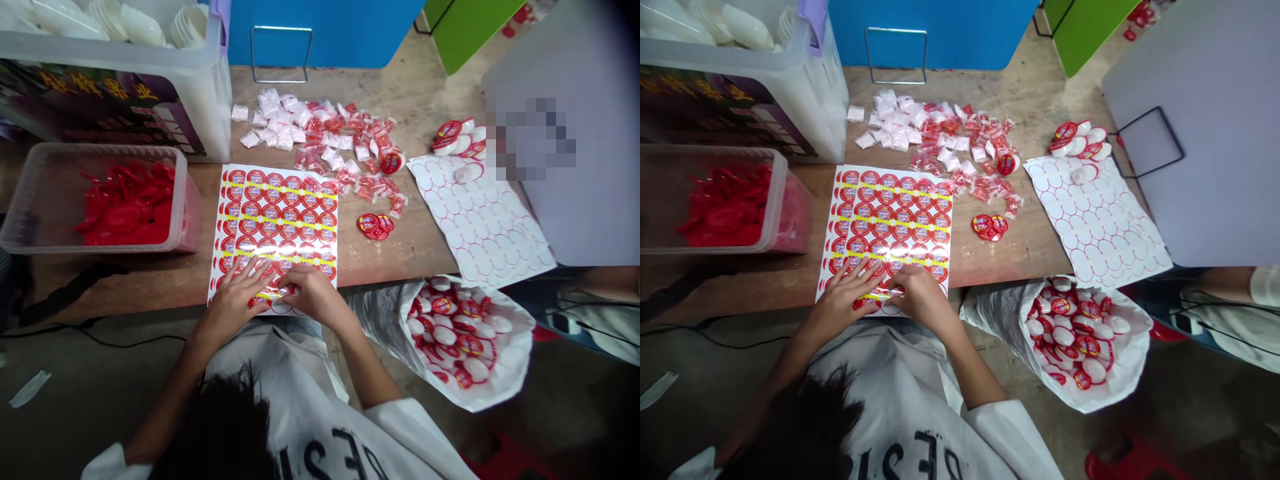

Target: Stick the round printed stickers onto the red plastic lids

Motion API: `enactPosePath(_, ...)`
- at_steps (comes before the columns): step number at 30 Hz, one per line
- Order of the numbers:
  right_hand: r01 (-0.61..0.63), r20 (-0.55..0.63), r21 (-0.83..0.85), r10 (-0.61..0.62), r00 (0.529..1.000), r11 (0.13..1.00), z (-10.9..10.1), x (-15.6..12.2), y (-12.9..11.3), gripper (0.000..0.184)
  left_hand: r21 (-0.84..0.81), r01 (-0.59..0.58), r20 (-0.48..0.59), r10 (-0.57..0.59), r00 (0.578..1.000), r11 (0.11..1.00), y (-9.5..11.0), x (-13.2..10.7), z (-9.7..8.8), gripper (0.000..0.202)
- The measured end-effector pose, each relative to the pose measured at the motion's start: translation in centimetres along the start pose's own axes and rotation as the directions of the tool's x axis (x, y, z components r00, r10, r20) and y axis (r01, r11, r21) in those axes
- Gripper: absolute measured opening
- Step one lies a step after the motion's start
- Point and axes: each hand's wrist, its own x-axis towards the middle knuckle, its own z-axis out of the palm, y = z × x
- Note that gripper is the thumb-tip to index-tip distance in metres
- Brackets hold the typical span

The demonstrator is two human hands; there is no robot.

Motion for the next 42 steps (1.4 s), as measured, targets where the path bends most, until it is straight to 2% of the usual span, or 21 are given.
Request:
enactPosePath(2,-0.001,-0.011,-0.031,0.0,1.0,1.0,0.1,0.0,-0.1,0.019,0.002,-0.001,0.002,0.001,1.0,1.0,-0.1,0.0,0.1,0.064)
enactPosePath(7,0.016,0.025,-0.028,-0.015,1.0,0.999,0.0,0.1,-0.1,0.01,0.014,-0.01,0.004,0.01,1.0,1.0,-0.3,-0.1,0.2,0.063)
enactPosePath(10,0.113,0.043,-0.145,-0.108,0.993,0.983,0.1,-0.3,-0.1,0.004,0.01,-0.002,0.003,0.002,1.0,1.0,-0.3,0.0,0.2,0.063)
enactPosePath(12,0.154,0.047,-0.235,-0.147,0.988,0.96,0.3,-0.7,-0.2,0.006,0.0,0.005,0.002,-0.005,1.0,1.0,-0.2,0.0,0.2,0.064)
enactPosePath(17,0.169,0.019,-0.36,-0.174,0.985,0.918,1.0,-1.4,-0.2,0.014,-0.017,0.008,0.013,-0.008,1.0,1.0,-0.2,-0.1,0.3,0.065)
enactPosePath(22,0.163,0.063,-0.324,-0.151,0.987,0.932,0.6,-1.4,-0.4,0.011,-0.018,0.003,0.022,-0.002,1.0,1.0,-0.3,-0.1,0.2,0.065)
enactPosePath(26,0.117,0.053,-0.261,-0.107,0.993,0.958,0.3,-1.4,-0.4,0.004,-0.019,-0.012,0.012,0.012,1.0,1.0,-0.4,-0.1,0.3,0.065)
enactPosePath(30,0.137,0.039,-0.234,-0.131,0.991,0.963,0.3,-1.3,-0.3,0.004,-0.02,-0.026,-0.008,0.026,1.0,0.999,-0.5,-0.2,0.4,0.063)
enactPosePath(39,0.237,-0.007,-0.409,-0.263,0.965,0.881,1.3,-1.6,0.3,0.016,-0.044,-0.027,-0.004,0.026,1.0,0.999,-0.5,-0.2,0.4,0.059)
enactPosePath(42,0.241,-0.019,-0.411,-0.273,0.962,0.879,1.7,-1.8,0.5,0.019,-0.052,-0.021,0.001,0.021,1.0,0.998,-0.5,-0.2,0.2,0.058)
